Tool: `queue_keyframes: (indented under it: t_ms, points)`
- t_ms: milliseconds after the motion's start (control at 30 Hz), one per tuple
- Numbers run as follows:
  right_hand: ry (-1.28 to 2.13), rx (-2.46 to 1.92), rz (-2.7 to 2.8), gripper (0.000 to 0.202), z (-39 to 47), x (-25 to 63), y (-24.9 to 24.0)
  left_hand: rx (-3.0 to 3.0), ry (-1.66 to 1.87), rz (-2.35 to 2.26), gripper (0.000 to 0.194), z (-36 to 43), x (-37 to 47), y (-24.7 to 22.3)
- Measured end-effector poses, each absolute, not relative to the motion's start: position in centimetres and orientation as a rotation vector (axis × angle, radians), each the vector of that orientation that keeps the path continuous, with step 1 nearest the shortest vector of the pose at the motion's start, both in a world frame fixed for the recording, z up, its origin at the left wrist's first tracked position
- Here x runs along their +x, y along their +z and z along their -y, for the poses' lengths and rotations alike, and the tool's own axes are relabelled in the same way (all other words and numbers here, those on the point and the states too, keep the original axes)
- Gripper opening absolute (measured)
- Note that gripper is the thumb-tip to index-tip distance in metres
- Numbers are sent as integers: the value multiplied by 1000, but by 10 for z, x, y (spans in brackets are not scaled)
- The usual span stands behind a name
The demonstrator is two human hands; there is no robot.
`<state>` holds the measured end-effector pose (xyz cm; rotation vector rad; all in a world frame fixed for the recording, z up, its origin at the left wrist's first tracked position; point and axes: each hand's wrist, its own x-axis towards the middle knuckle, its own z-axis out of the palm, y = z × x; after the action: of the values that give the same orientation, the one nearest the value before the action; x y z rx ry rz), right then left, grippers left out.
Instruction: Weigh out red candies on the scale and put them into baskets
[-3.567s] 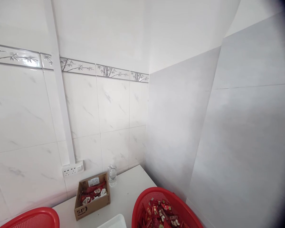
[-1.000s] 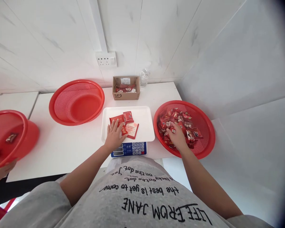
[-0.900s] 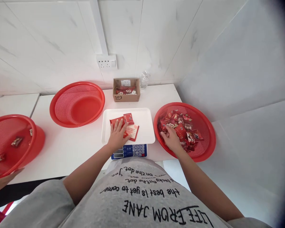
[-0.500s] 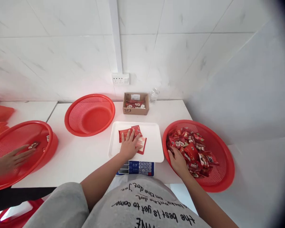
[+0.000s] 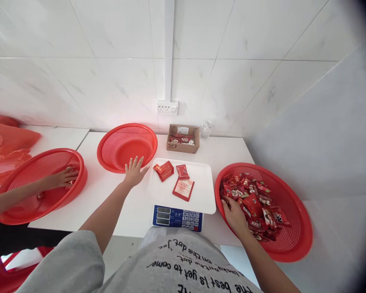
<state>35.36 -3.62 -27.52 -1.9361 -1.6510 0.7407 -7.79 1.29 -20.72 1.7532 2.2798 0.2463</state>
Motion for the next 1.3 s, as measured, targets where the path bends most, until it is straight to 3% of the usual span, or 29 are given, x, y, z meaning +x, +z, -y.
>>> queue_keyframes:
  t_ms: [233, 433, 933, 1300]
  points:
    - [717, -1938, 1658, 45, 37, 351, -272, 1830, 219, -2343, 64, -6, -69, -207]
    - [722, -1979, 1650, 45, 36, 349, -266, 2142, 218, -1953, 58, 1, -9, -210]
    - [737, -1949, 1609, 43, 36, 349, -266, 2347, 354, -1615, 56, 38, 47, -217]
    - [725, -1917, 1633, 41, 36, 351, -272, 2445, 45, -1609, 65, -13, 49, -223]
